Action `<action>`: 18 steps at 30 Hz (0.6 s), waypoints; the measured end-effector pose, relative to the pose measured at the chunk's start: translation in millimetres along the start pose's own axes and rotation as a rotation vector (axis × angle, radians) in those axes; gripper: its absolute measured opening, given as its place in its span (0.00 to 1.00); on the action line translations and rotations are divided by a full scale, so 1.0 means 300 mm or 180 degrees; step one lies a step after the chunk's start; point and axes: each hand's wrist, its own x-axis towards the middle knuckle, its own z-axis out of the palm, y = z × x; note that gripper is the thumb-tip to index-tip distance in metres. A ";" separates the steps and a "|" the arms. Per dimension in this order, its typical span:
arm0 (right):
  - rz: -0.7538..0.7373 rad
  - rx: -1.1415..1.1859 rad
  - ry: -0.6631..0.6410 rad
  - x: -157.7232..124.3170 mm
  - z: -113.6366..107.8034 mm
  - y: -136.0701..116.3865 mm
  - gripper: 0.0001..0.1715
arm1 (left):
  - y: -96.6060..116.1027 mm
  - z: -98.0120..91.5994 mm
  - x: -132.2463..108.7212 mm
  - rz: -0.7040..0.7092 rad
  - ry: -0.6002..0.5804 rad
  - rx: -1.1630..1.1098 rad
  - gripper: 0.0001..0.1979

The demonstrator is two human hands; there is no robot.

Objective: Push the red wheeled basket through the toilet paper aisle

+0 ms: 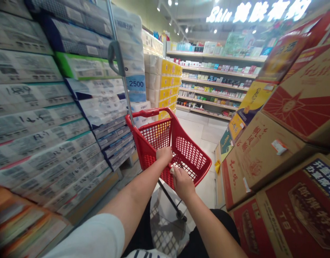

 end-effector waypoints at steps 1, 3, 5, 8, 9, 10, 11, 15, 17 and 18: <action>-0.0222 -0.0129 0.0080 -0.015 0.010 -0.002 0.24 | -0.001 0.000 0.000 0.0007 0.0001 -0.0003 0.15; -0.0224 -0.0264 0.0106 -0.026 0.021 -0.003 0.25 | -0.002 -0.002 0.000 0.0010 -0.0006 -0.0013 0.14; 0.0209 -0.0235 0.0001 -0.008 0.016 -0.001 0.23 | -0.002 -0.004 0.000 0.0011 -0.0021 -0.0017 0.14; 0.0819 -0.0139 -0.0372 0.051 -0.011 0.007 0.21 | -0.002 -0.006 -0.001 0.0003 -0.0023 -0.0016 0.14; 0.0924 -0.0136 -0.0474 0.069 -0.019 0.008 0.21 | -0.001 -0.006 -0.002 -0.0005 -0.0022 -0.0018 0.14; 0.0973 -0.0160 -0.0509 0.082 -0.023 0.006 0.21 | -0.001 -0.005 -0.002 -0.0016 -0.0016 -0.0018 0.14; 0.0913 -0.0214 -0.0483 0.089 -0.024 0.002 0.21 | 0.000 -0.003 -0.003 -0.0029 -0.0007 -0.0014 0.14; -0.0191 -0.0511 -0.0141 0.080 -0.002 -0.020 0.18 | 0.001 0.011 -0.001 -0.0011 0.0109 0.0009 0.15; -0.0408 -0.0319 -0.0121 0.083 0.007 -0.017 0.19 | 0.000 0.019 0.002 0.0009 0.0167 -0.0006 0.16; -0.0240 -0.0070 -0.0213 0.091 0.009 -0.009 0.18 | -0.001 0.022 0.003 0.0011 0.0175 -0.0013 0.16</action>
